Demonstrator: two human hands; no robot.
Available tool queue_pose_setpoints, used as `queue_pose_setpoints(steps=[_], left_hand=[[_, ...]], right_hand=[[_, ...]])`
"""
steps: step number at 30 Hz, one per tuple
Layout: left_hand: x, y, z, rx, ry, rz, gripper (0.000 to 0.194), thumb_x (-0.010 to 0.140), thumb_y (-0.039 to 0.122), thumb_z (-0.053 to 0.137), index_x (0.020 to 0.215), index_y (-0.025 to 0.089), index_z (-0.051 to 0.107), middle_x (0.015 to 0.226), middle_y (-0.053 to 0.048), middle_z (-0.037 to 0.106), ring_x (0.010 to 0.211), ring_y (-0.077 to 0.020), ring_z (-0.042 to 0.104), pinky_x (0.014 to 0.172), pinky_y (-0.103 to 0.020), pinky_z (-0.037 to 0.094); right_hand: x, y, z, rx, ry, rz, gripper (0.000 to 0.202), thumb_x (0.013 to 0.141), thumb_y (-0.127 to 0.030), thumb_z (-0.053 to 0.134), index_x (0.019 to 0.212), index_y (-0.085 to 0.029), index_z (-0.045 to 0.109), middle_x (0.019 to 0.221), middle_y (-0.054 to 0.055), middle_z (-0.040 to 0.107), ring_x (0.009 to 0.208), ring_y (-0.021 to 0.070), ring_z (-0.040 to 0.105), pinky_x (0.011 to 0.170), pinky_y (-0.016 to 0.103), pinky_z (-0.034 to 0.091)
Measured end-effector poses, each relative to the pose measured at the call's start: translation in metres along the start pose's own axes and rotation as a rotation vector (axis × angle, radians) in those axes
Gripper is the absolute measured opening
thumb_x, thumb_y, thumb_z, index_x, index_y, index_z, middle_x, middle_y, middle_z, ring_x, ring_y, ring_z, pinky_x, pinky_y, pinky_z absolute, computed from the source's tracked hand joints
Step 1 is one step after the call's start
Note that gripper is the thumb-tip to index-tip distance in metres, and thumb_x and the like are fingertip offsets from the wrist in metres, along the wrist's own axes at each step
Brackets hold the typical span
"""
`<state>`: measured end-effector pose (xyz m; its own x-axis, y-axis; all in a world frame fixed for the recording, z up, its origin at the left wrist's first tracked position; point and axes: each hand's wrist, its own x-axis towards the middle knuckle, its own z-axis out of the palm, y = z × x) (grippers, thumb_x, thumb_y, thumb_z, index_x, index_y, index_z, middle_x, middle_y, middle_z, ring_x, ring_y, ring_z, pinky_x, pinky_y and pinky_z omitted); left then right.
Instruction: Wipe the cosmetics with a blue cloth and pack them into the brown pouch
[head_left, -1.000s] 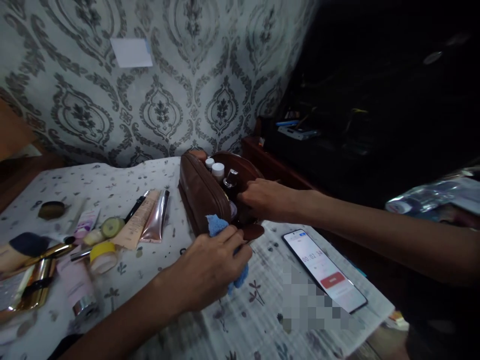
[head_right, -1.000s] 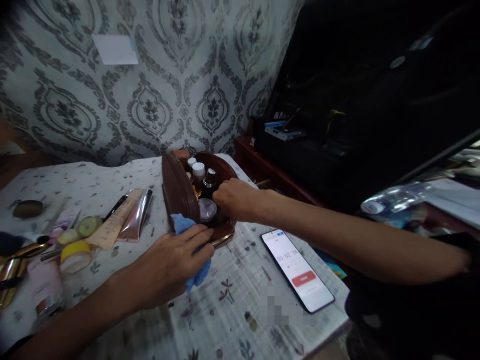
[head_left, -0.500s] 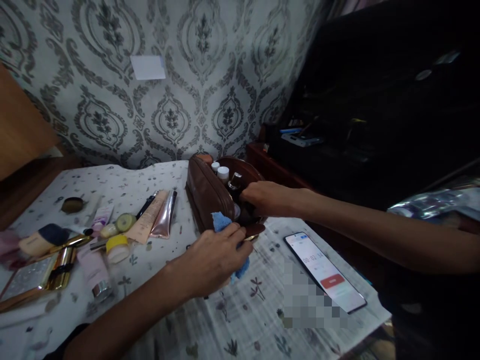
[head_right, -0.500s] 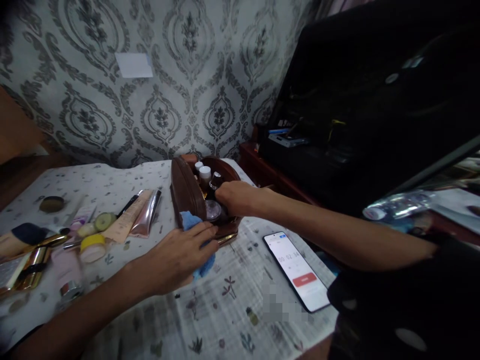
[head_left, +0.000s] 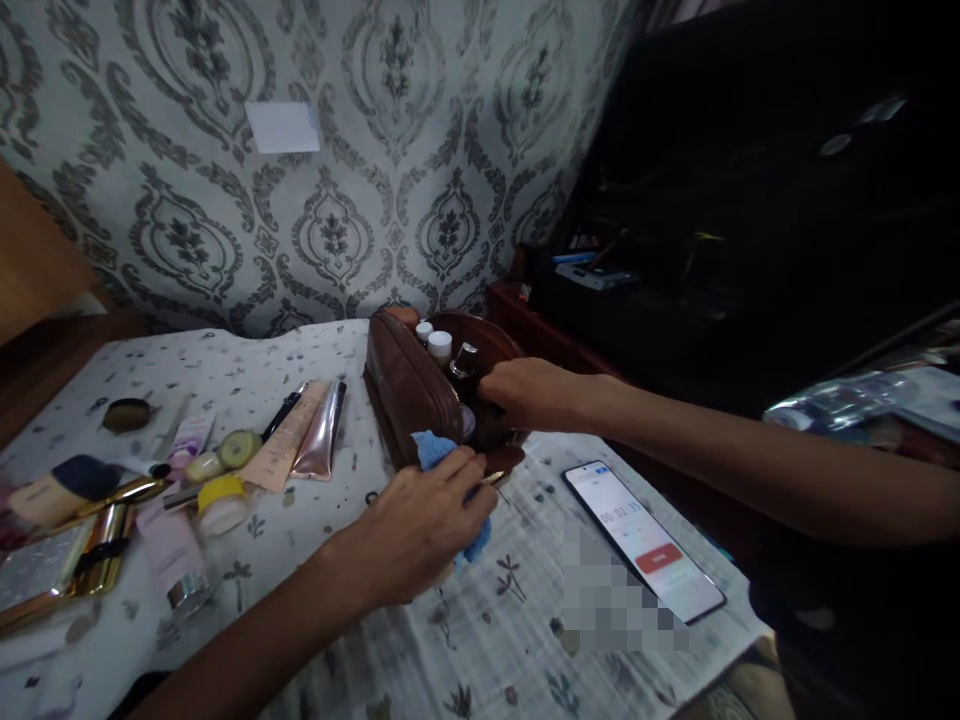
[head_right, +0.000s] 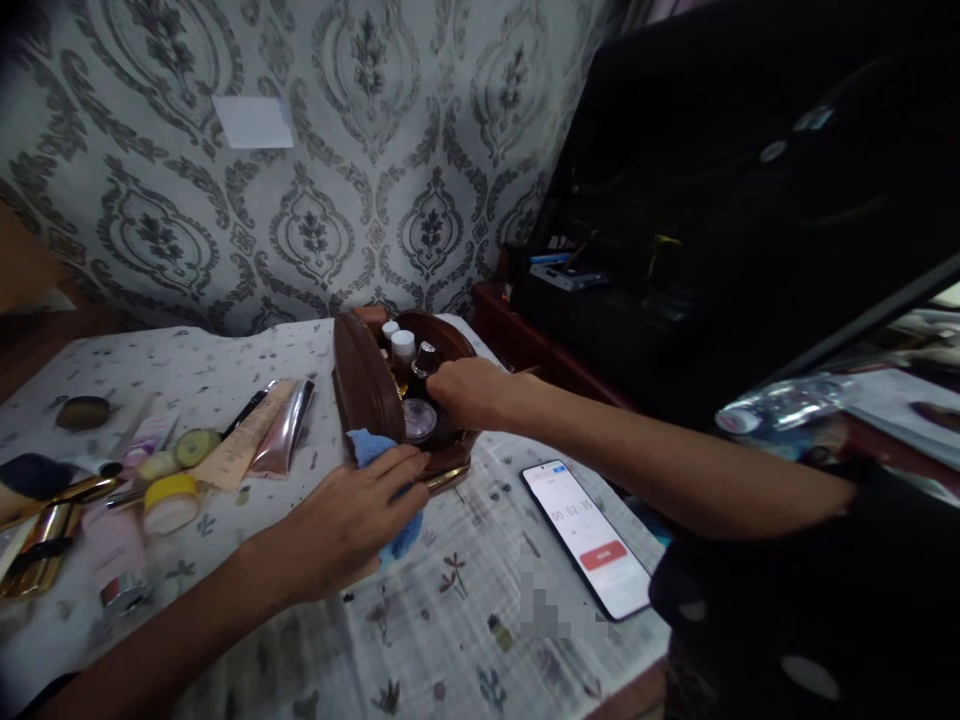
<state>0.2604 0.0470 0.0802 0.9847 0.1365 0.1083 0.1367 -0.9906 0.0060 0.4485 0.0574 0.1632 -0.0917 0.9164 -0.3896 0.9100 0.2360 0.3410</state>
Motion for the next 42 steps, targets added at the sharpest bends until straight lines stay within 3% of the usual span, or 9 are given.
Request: queue_pose_setpoints(steps=[8,16,20,24,25,28,31,38,42], left_hand=[[0.0,0.0,0.001,0.004,0.013,-0.006,0.038,0.078,0.004,0.054,0.115,0.013,0.048,0.142,-0.02,0.049,0.137,-0.0307,0.042,0.075,-0.036,0.058],[0.0,0.001,0.008,0.031,0.035,-0.021,0.043,0.076,0.0,0.048,0.116,0.015,0.049,0.143,-0.016,0.051,0.139,-0.0284,0.041,0.074,-0.034,0.057],[0.003,-0.008,-0.02,-0.031,0.092,-0.018,0.046,0.072,0.001,0.049,0.115,0.018,0.053,0.133,-0.012,0.06,0.12,-0.0256,0.057,0.072,-0.032,0.056],[0.023,-0.035,-0.067,-0.038,0.345,-0.155,0.036,0.077,0.003,0.045,0.106,0.019,0.06,0.112,-0.007,0.068,0.102,-0.0213,0.063,0.083,-0.033,0.052],[0.031,-0.043,-0.076,0.005,0.34,-0.186,0.035,0.077,0.003,0.045,0.102,0.019,0.062,0.106,-0.006,0.069,0.1,-0.0215,0.063,0.083,-0.032,0.051],[0.061,-0.059,-0.092,0.179,0.01,-0.216,0.03,0.073,0.002,0.048,0.089,0.018,0.067,0.093,-0.006,0.071,0.095,-0.0238,0.066,0.077,-0.031,0.049],[0.09,-0.067,-0.089,0.266,-0.316,-0.2,0.025,0.076,0.007,0.05,0.089,0.015,0.07,0.093,-0.011,0.073,0.087,-0.0257,0.069,0.071,-0.031,0.049],[0.123,-0.074,-0.063,0.262,-0.661,-0.175,0.036,0.091,0.03,0.046,0.107,0.012,0.072,0.11,-0.018,0.073,0.1,-0.0292,0.069,0.076,-0.032,0.052],[0.127,-0.078,-0.045,0.199,-0.732,-0.157,0.03,0.09,0.025,0.05,0.108,0.015,0.073,0.114,-0.014,0.073,0.103,-0.0255,0.069,0.083,-0.03,0.052]], right_hand=[[0.001,-0.006,0.002,-0.023,0.025,-0.008,0.024,0.084,-0.006,0.058,0.101,-0.009,0.074,0.103,0.02,0.073,0.105,0.0308,0.069,0.081,0.034,0.05],[0.003,-0.004,0.002,-0.012,-0.022,-0.027,0.027,0.085,-0.008,0.058,0.108,-0.008,0.072,0.107,0.02,0.072,0.109,0.0328,0.068,0.082,0.036,0.052],[0.003,-0.004,0.003,0.008,-0.01,-0.014,0.029,0.086,-0.006,0.055,0.11,-0.009,0.072,0.109,0.019,0.072,0.111,0.0333,0.067,0.082,0.036,0.051],[0.002,-0.001,0.006,0.027,0.011,-0.032,0.029,0.088,-0.006,0.052,0.109,-0.009,0.071,0.11,0.018,0.072,0.112,0.0311,0.067,0.083,0.034,0.05],[0.002,0.0,0.006,0.03,0.009,-0.034,0.029,0.088,-0.006,0.052,0.11,-0.009,0.071,0.11,0.018,0.072,0.111,0.0302,0.067,0.082,0.034,0.05],[0.001,0.002,0.006,0.035,0.022,-0.04,0.031,0.088,-0.006,0.052,0.112,-0.009,0.07,0.11,0.018,0.072,0.11,0.0293,0.067,0.083,0.033,0.05],[0.0,0.002,0.005,0.051,0.029,-0.04,0.03,0.089,-0.008,0.053,0.115,-0.008,0.069,0.113,0.019,0.071,0.112,0.0302,0.067,0.084,0.034,0.051],[0.001,0.004,0.005,0.065,0.009,-0.017,0.028,0.089,-0.008,0.056,0.113,-0.008,0.07,0.113,0.019,0.072,0.113,0.0303,0.066,0.085,0.035,0.052],[0.003,0.006,0.008,0.057,0.006,-0.041,0.026,0.089,-0.01,0.058,0.111,-0.009,0.071,0.111,0.019,0.072,0.112,0.0308,0.067,0.085,0.036,0.052]])
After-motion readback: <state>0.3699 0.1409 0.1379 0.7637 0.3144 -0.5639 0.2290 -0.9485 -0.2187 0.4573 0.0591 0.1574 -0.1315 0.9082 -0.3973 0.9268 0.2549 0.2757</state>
